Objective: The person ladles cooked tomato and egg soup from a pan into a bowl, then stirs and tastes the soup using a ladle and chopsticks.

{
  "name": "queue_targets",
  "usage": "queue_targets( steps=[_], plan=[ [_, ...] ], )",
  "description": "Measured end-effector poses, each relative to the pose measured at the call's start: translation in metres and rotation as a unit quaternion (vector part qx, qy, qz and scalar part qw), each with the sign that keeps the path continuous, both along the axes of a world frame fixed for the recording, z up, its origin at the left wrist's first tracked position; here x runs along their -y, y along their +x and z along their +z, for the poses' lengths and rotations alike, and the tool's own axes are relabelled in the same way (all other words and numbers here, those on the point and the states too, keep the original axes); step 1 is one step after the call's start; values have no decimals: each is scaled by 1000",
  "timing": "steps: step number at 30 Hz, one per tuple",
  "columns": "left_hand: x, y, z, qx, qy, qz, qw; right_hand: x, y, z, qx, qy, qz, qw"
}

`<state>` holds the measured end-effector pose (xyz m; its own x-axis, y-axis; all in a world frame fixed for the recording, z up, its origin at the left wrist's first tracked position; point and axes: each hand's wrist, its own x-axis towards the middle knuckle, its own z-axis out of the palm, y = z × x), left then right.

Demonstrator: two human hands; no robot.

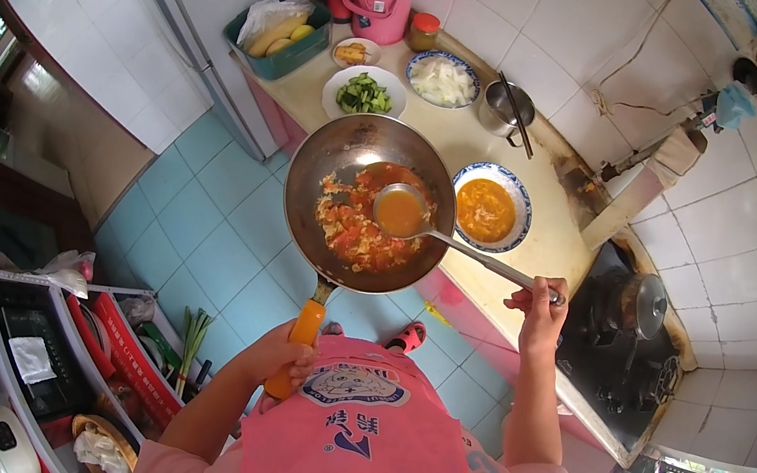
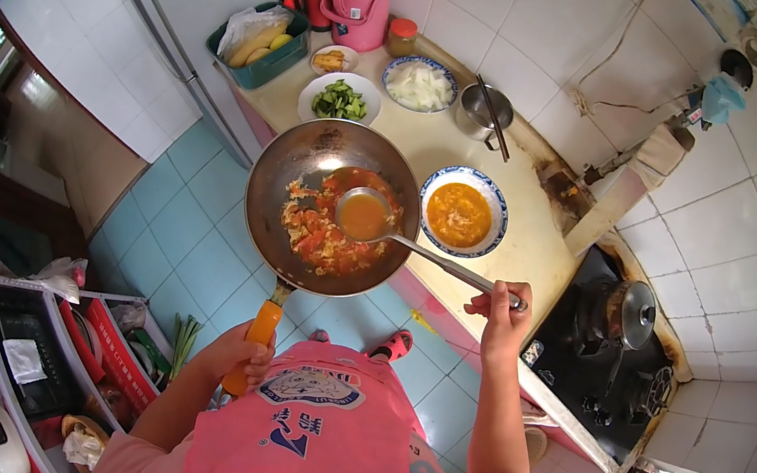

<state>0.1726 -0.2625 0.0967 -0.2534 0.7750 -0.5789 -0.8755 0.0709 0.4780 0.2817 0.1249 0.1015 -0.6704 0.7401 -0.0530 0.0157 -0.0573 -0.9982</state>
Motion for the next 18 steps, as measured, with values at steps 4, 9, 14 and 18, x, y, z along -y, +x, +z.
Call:
queue_targets(
  steps=[4,9,14,18],
  plan=[
    [0,-1,-1,19,13,4,1000,0,1,12,-9,12,0,1000],
    [-3,-5,-2,24,29,-2,999,-3,1,15,-15,17,-27,999],
    [-10,-8,1,28,39,-12,999,-19,11,25,-32,11,-62,998],
    [-16,-9,4,21,33,-11,999,-37,22,34,-49,12,-94,994]
  ],
)
